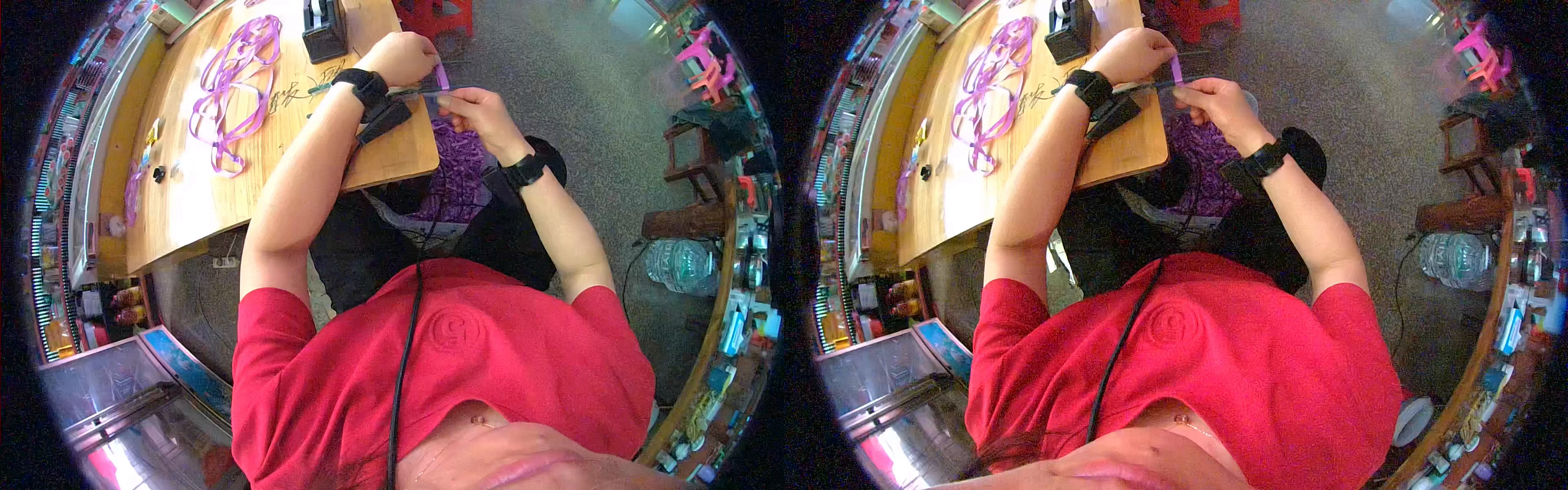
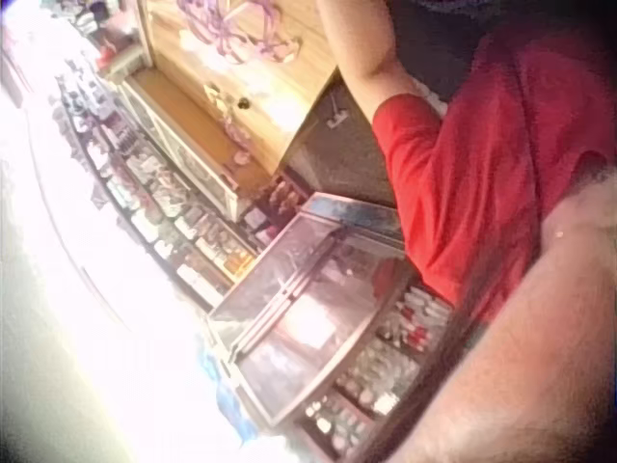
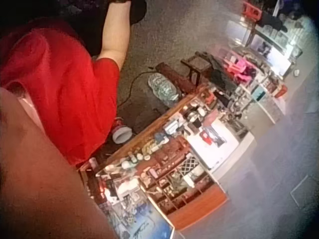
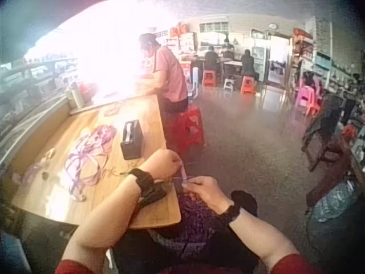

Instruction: Connect purple and green plastic strips or tubes together at a workbench.

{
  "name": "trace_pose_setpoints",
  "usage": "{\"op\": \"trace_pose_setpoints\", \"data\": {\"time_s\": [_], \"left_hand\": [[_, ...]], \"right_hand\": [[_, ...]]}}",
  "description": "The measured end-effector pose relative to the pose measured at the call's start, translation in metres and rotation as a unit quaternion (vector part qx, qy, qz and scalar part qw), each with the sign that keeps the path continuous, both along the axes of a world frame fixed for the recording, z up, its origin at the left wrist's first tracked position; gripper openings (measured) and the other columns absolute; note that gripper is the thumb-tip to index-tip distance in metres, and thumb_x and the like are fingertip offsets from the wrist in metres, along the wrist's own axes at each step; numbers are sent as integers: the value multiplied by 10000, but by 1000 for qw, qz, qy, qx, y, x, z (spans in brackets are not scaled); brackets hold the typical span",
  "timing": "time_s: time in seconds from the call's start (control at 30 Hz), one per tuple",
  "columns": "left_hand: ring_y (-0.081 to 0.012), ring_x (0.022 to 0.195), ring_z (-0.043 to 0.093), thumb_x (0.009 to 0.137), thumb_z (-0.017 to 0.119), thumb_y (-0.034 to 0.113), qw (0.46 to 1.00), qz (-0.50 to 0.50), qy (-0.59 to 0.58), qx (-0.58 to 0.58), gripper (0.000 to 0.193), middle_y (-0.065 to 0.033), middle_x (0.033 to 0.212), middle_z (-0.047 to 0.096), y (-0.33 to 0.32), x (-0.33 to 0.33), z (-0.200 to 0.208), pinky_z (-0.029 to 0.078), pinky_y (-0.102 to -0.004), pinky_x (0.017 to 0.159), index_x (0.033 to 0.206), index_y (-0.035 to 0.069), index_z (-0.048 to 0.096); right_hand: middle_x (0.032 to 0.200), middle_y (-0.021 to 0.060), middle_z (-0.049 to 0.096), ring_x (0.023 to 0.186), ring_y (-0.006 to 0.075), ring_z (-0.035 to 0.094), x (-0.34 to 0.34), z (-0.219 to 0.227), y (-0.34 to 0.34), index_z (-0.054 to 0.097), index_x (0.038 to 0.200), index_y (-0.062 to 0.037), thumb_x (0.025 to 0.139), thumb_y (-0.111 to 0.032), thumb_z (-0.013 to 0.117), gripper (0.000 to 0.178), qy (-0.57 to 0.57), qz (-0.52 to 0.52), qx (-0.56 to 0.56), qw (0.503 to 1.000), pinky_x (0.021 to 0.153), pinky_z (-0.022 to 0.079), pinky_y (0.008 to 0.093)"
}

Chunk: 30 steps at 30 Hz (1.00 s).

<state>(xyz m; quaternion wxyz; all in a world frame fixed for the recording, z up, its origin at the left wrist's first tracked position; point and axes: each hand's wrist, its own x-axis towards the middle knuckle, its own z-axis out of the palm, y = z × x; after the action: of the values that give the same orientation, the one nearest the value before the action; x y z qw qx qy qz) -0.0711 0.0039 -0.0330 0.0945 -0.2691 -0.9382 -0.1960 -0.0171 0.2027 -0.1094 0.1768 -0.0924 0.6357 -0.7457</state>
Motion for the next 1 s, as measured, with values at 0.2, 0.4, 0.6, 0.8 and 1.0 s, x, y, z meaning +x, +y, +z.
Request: {"op": "trace_pose_setpoints", "data": {"time_s": [0.2,0.4,0.6,0.8,1.0], "left_hand": [[-351,822,681,864,609,306,998,57,-7,8,273,-177,848,703,1,11,15,536,-431,785,918,74,742],[-217,584,630,884,625,291,987,13,-156,-24,291,-109,673,661,-1,28,37,510,-338,565,931,22,725],[-100,425,460,964,548,297,857,75,-468,202,272,-38,650,581,5,51,47,354,-260,361,950,38,629],[-112,463,489,979,499,252,778,67,-564,270,236,-61,687,609,5,57,34,405,-287,380,955,37,596],[-129,477,526,968,509,271,827,42,-503,250,261,-61,705,627,5,69,38,427,-284,411,944,27,602]], "right_hand": [[811,36,679,635,65,563,14,12,-4,697,973,-11,885,-171,717,183,17,-27,-15,999,582,460,204],[786,45,675,617,73,564,17,20,-4,693,940,-19,886,-142,706,135,-38,-29,-81,996,567,460,216],[790,39,671,620,77,561,17,25,-5,686,935,-23,897,-138,685,121,-49,-19,-100,994,570,456,218],[761,23,654,607,78,552,26,46,-4,686,902,-25,907,-208,671,184,-24,-30,13,999,552,441,218],[733,-5,644,532,36,491,-7,124,0,692,873,-42,897,-286,681,246,127,88,147,977,472,373,194]]}}
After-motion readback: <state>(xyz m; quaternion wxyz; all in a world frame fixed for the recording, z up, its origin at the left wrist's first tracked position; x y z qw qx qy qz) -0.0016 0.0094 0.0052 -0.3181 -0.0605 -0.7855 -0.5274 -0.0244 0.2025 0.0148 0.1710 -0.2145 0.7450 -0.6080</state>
